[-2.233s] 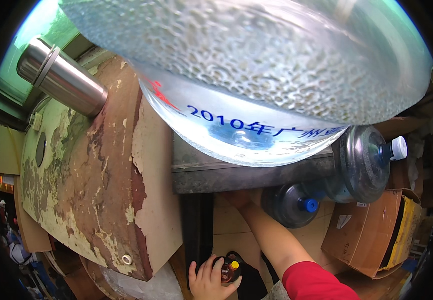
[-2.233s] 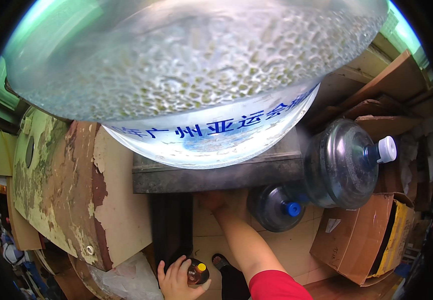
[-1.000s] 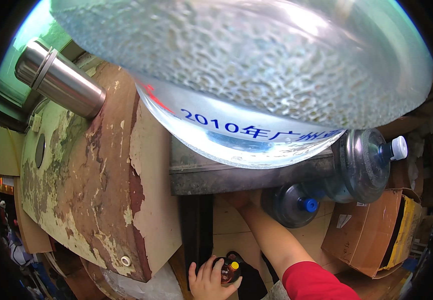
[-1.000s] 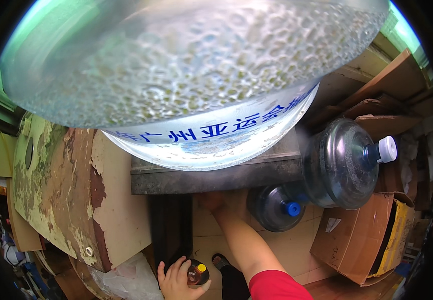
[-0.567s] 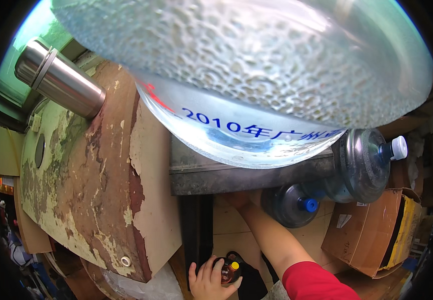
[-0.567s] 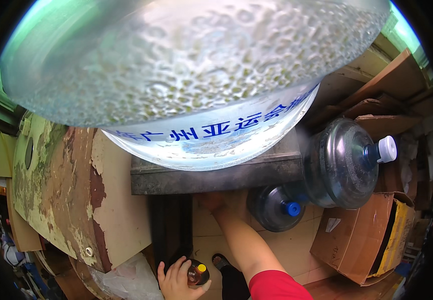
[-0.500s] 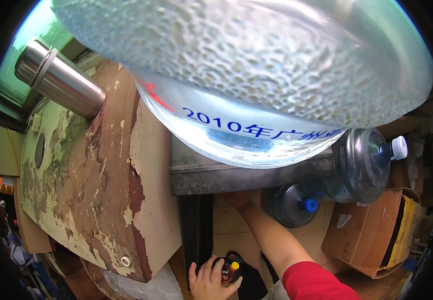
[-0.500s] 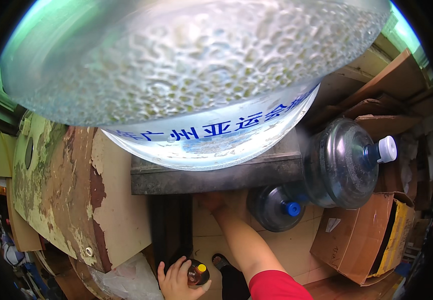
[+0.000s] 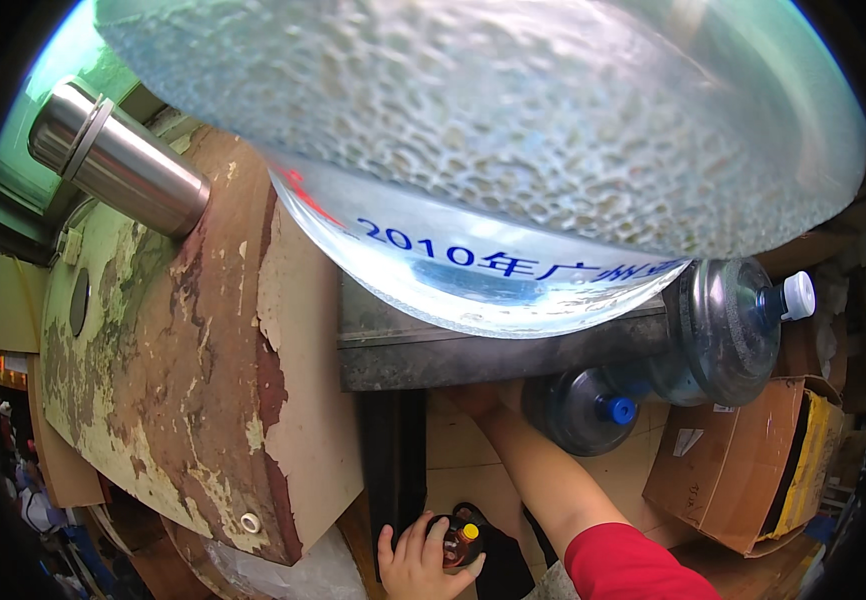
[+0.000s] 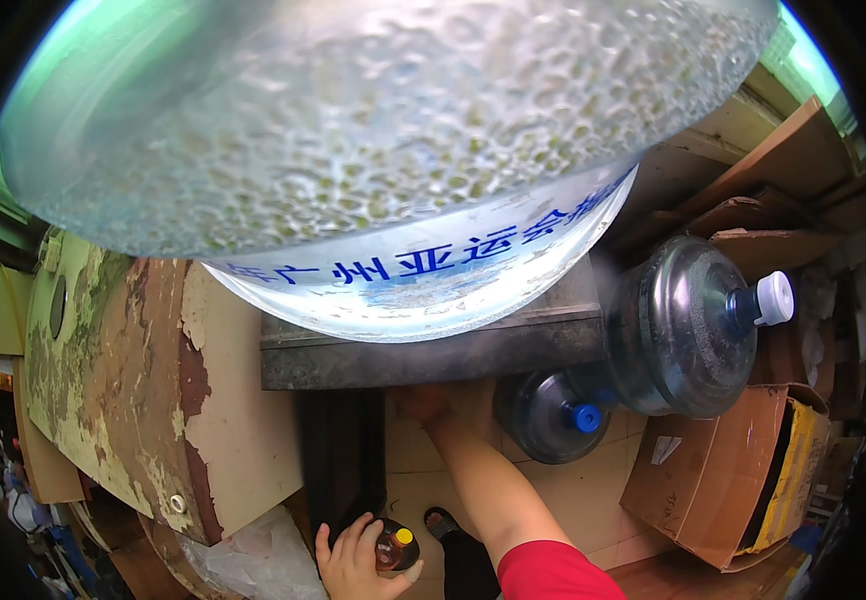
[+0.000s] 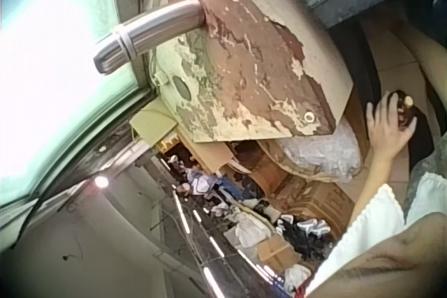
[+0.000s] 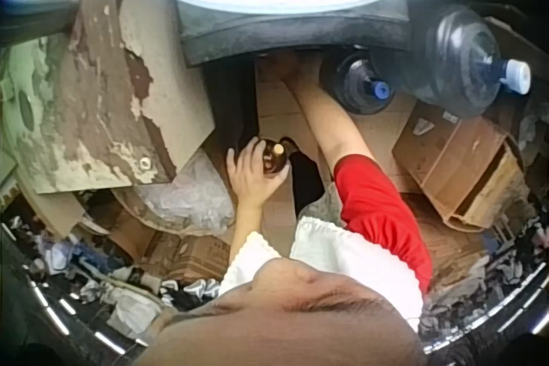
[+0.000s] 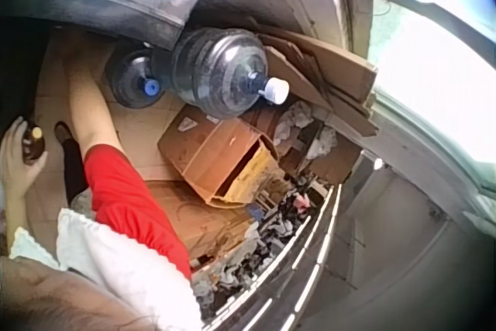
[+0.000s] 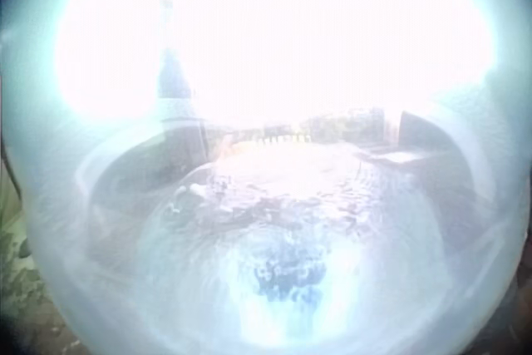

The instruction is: The person fills a water bottle from a water dispenser, caps it, and walks over to a workstation. They then take a shoe component from a crate and sew it using a sewing machine.

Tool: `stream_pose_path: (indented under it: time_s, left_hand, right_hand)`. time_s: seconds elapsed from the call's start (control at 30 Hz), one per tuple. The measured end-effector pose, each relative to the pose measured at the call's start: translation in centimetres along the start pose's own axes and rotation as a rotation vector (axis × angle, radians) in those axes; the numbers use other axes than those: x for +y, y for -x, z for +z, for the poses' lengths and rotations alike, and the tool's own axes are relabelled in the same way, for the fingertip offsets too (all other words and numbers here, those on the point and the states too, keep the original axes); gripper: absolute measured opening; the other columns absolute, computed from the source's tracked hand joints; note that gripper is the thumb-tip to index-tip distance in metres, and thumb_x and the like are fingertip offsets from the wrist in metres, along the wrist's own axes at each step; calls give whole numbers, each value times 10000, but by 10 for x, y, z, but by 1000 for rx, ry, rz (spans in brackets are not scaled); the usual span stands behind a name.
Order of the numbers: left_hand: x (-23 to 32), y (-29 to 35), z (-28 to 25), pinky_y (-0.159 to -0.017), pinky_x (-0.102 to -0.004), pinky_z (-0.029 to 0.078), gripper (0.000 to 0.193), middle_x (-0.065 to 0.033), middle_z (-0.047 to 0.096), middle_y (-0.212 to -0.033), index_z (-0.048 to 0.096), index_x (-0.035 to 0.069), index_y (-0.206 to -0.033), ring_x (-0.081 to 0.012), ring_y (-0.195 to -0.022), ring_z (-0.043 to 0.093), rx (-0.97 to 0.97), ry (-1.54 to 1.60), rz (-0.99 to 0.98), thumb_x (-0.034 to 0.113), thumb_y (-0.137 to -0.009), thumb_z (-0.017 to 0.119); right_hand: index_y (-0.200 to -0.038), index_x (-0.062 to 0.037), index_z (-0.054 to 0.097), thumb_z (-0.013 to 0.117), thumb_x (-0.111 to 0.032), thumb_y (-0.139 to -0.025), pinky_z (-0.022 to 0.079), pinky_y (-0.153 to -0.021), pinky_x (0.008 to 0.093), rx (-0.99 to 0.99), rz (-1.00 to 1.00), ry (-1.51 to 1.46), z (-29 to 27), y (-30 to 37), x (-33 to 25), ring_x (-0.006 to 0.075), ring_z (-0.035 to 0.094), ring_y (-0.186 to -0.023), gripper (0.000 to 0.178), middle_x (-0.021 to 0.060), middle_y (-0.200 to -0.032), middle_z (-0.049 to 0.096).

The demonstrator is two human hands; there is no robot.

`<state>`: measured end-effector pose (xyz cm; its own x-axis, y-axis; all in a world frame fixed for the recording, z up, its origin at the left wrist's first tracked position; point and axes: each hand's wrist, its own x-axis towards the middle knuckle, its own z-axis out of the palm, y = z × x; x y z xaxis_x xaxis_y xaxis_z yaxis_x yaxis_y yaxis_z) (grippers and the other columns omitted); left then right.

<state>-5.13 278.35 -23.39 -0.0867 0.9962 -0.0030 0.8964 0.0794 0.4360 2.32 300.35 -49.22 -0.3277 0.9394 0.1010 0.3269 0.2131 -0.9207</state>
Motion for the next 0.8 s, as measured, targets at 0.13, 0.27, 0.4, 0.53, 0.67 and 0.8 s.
stream_pose_path:
  time_s: [0.13,0.27,0.4,0.53,0.67,0.8]
  left_hand:
    - [1,-1,-1,-1063,-523,294,712,-137,610,-1206,520,89,-1237,-278,-1087,593,-3,2,-4,416,-668,795]
    - [1,-1,-2,-1064,-523,293,714,-137,611,-1205,521,88,-1236,-278,-1085,595,-1,2,-5,414,-664,799]
    - [3,-2,-1,-1064,-522,294,719,-137,612,-1203,522,87,-1235,-277,-1084,596,1,13,12,415,-659,802]
    - [-7,6,9,-1098,-510,243,717,-155,660,-1074,599,53,-1070,-262,-919,659,1,-105,-10,533,-576,795]
    - [-2,4,4,-1134,-506,176,728,-128,653,-1106,568,66,-1150,-253,-996,640,-48,-57,-48,490,-611,810]
    - [-1,1,-2,-1061,-529,297,716,-137,611,-1205,525,91,-1235,-279,-1087,595,1,2,-14,418,-660,799]
  right_hand:
    - [-1335,-94,501,671,-415,-847,367,-1062,435,-5,1,-50,-6,-1,-13,349,438,-1290,608,182,-1377,484]
    - [-1317,-95,519,669,-416,-847,380,-1050,437,2,19,50,-3,0,-11,351,457,-1271,588,178,-1355,505]
    - [-1315,-100,524,668,-414,-847,384,-1046,437,46,-1,-7,4,0,13,353,462,-1266,582,174,-1348,512]
    - [-1317,-102,522,670,-414,-847,383,-1049,431,44,-47,31,8,0,1,351,460,-1268,583,173,-1352,509]
    - [-1306,-100,532,673,-419,-844,391,-1041,432,21,-2,12,0,0,-6,352,473,-1254,578,172,-1343,518]
    - [-1276,-98,557,660,-421,-852,407,-1022,441,31,-3,32,1,-1,-14,360,498,-1227,542,183,-1305,545]
